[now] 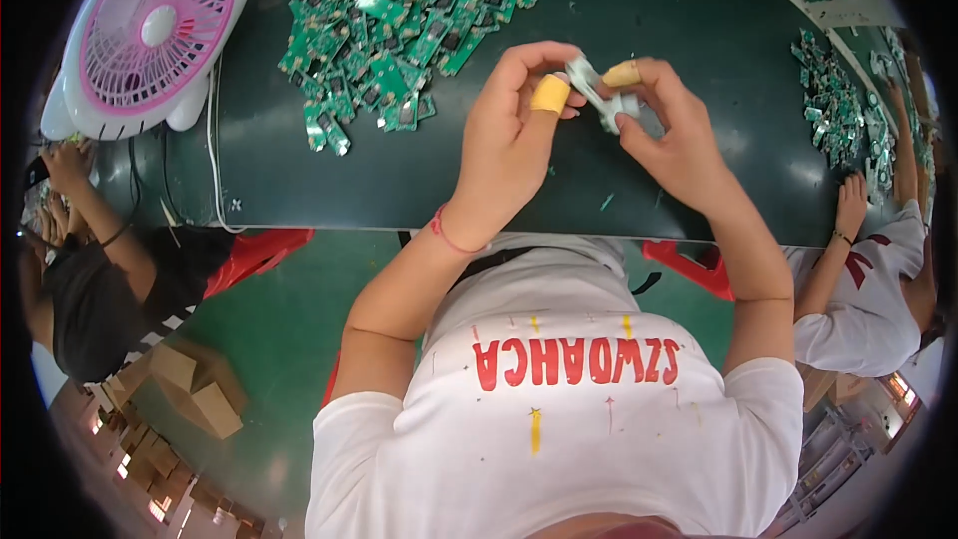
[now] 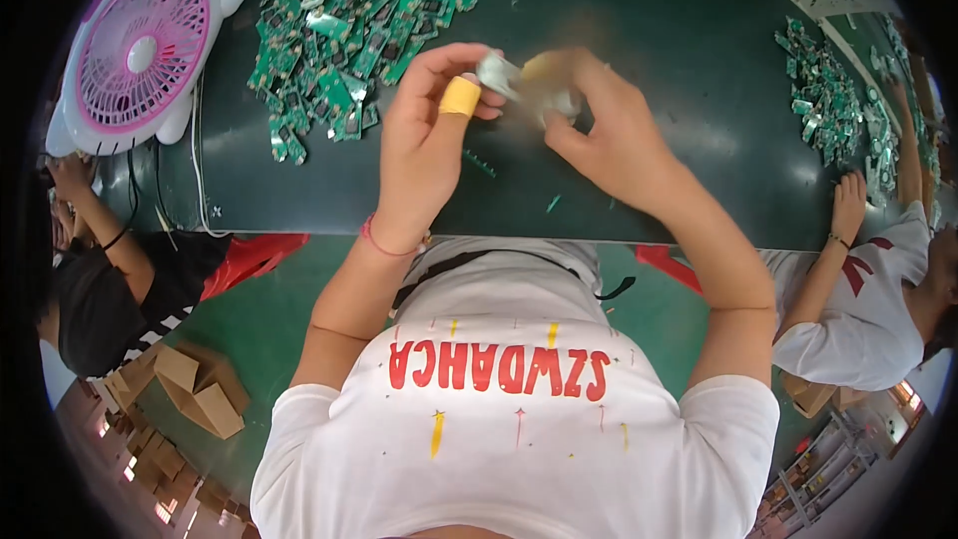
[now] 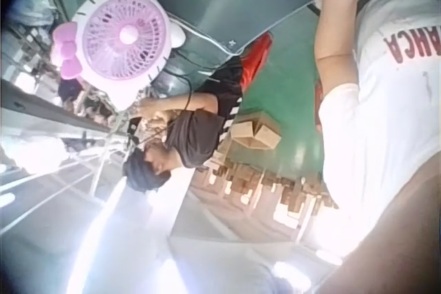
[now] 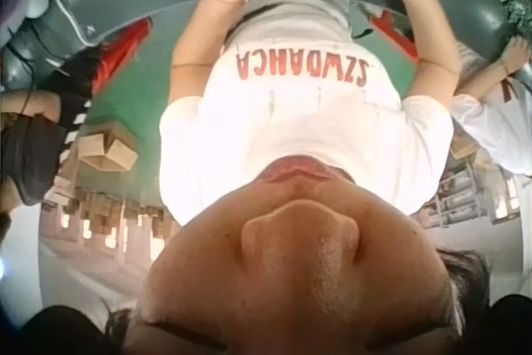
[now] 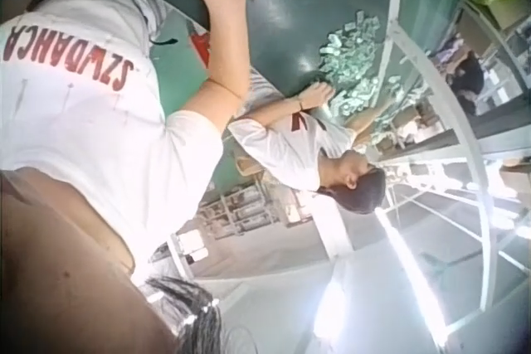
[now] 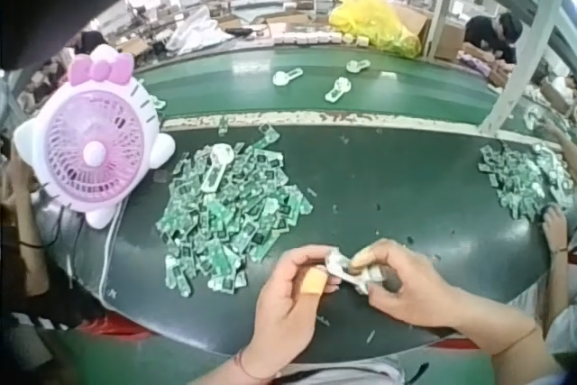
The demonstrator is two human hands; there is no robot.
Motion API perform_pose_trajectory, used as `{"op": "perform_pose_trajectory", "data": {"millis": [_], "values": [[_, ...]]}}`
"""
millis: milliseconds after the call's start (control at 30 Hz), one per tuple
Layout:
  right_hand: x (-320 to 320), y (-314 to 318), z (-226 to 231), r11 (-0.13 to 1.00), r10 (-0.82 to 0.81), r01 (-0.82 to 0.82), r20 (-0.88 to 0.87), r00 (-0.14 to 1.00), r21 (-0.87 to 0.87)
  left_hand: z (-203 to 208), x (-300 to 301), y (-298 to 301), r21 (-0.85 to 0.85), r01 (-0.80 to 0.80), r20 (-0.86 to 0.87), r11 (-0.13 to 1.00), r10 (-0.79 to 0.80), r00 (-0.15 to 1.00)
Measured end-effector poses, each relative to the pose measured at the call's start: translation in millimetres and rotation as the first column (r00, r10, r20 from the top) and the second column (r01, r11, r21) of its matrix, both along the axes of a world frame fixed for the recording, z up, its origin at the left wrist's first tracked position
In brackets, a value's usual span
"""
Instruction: The person assembles small electronic components into plastic housings by hand, taking circuit boards from a cardboard box and fitting them into the housings.
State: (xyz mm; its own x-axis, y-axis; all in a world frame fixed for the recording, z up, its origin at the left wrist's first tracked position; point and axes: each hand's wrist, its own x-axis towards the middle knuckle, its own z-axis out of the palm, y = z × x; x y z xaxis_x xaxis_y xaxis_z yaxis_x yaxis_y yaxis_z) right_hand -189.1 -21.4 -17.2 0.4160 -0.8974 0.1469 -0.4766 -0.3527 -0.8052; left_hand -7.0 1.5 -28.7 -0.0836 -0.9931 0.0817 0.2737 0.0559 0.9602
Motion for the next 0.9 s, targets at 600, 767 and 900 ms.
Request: {"op": "perform_pose_trajectory", "data": {"millis": [600,767,900], "values": [[31,43,-29,0.996,0.079,-0.069,0.176,0.981,-0.061,-8,28,37,-0.230,0.003,0.376,0.973,0.087,0.923],[31,40,-25,0.995,0.062,-0.052,0.119,0.991,-0.083,0,87,12,-0.455,-0.379,0.772,0.806,0.569,0.284],[32,43,-19,0.993,0.094,-0.093,0.004,0.996,-0.068,-10,111,3,-0.400,-0.305,0.895,0.865,0.440,0.075]]}}
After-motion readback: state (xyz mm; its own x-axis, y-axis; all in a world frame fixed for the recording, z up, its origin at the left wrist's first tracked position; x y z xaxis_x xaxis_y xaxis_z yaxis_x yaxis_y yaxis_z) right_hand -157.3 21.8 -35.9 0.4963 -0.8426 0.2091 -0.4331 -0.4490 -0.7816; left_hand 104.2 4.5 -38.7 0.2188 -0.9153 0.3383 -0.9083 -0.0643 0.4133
